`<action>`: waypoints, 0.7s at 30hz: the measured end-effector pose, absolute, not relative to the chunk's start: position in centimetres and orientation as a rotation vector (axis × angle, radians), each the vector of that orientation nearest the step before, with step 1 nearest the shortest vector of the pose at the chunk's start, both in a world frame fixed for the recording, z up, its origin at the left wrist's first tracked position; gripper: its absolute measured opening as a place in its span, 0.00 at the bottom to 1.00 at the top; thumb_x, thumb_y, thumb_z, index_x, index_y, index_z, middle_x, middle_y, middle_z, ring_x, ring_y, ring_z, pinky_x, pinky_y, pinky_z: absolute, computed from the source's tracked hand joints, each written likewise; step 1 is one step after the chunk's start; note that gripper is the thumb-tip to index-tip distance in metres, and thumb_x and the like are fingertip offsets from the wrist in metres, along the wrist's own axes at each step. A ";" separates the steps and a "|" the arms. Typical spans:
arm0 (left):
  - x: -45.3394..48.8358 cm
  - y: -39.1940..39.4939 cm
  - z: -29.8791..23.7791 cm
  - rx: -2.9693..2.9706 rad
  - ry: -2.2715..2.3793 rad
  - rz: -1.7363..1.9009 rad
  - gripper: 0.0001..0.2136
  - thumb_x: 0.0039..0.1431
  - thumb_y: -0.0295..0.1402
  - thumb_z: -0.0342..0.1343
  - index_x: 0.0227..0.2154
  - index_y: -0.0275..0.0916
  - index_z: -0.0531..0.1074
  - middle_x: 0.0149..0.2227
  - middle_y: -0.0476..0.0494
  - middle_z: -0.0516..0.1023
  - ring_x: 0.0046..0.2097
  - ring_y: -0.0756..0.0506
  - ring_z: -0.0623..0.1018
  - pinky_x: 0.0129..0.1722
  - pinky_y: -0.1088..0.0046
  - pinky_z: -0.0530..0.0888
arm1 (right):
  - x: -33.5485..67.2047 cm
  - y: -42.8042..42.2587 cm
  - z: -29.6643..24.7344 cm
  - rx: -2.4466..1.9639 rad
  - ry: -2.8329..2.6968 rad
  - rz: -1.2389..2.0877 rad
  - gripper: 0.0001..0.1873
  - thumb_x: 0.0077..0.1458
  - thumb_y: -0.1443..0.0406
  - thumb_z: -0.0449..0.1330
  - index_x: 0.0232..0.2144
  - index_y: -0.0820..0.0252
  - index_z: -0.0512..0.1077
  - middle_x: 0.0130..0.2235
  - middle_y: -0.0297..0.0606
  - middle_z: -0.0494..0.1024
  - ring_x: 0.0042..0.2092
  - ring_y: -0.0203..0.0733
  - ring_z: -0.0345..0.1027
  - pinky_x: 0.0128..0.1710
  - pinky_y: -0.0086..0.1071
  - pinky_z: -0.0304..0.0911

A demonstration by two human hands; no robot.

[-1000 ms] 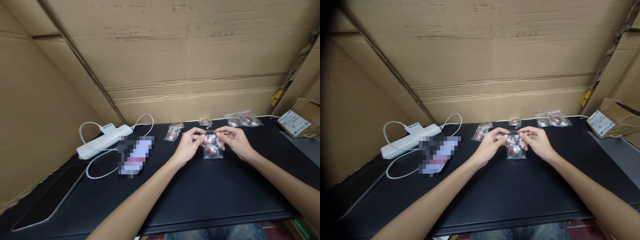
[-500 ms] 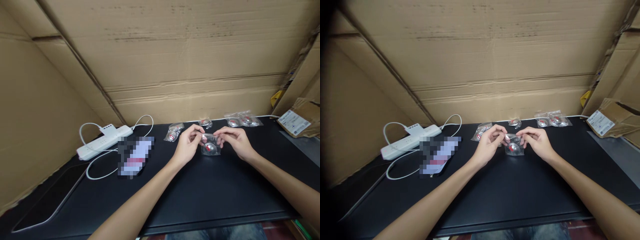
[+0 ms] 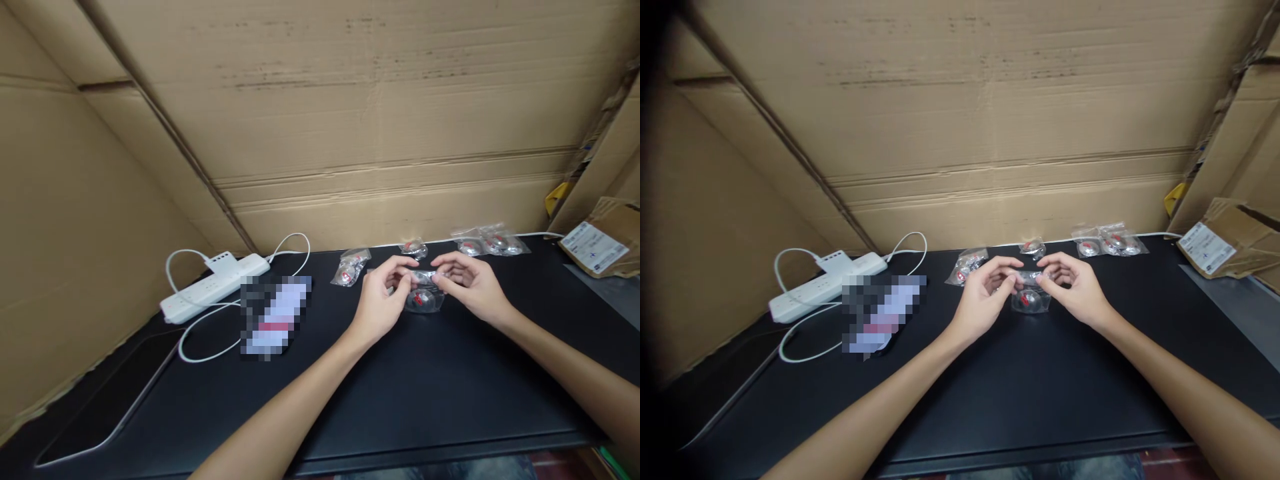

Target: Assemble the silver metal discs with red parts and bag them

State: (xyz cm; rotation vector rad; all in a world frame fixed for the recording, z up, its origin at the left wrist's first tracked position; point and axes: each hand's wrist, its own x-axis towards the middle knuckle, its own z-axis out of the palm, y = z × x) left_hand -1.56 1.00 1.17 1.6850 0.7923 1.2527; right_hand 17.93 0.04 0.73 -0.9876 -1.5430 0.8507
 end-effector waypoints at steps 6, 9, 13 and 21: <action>-1.4 0.0 1.9 1.770 0.786 1.224 0.10 0.63 0.30 0.53 0.46 0.39 0.73 0.35 0.44 0.78 0.38 0.46 0.79 0.43 0.69 0.74 | 17.5 -0.2 1.0 -0.993 -1.699 0.933 0.10 0.56 0.58 0.65 0.30 0.59 0.77 0.31 0.37 0.77 0.35 0.41 0.72 0.38 0.34 0.68; -1.3 0.0 1.9 1.805 0.801 1.202 0.12 0.61 0.30 0.56 0.48 0.39 0.71 0.36 0.45 0.78 0.37 0.47 0.78 0.41 0.71 0.74 | 17.5 -0.3 1.1 -0.967 -1.750 0.891 0.11 0.57 0.58 0.64 0.27 0.60 0.77 0.29 0.36 0.75 0.33 0.39 0.69 0.35 0.34 0.65; -1.4 0.3 1.7 1.919 0.841 1.123 0.04 0.61 0.32 0.56 0.35 0.37 0.73 0.32 0.47 0.76 0.34 0.49 0.76 0.36 0.73 0.72 | 17.8 -0.2 0.9 -0.967 -1.793 0.846 0.11 0.57 0.59 0.64 0.28 0.60 0.79 0.29 0.37 0.76 0.33 0.39 0.69 0.35 0.34 0.63; -1.5 0.7 1.6 1.885 0.814 1.159 0.06 0.62 0.30 0.55 0.33 0.35 0.75 0.30 0.46 0.77 0.33 0.48 0.76 0.35 0.73 0.73 | 18.0 0.1 1.0 -0.972 -1.666 1.024 0.09 0.52 0.59 0.68 0.30 0.59 0.82 0.28 0.37 0.78 0.28 0.36 0.68 0.29 0.32 0.64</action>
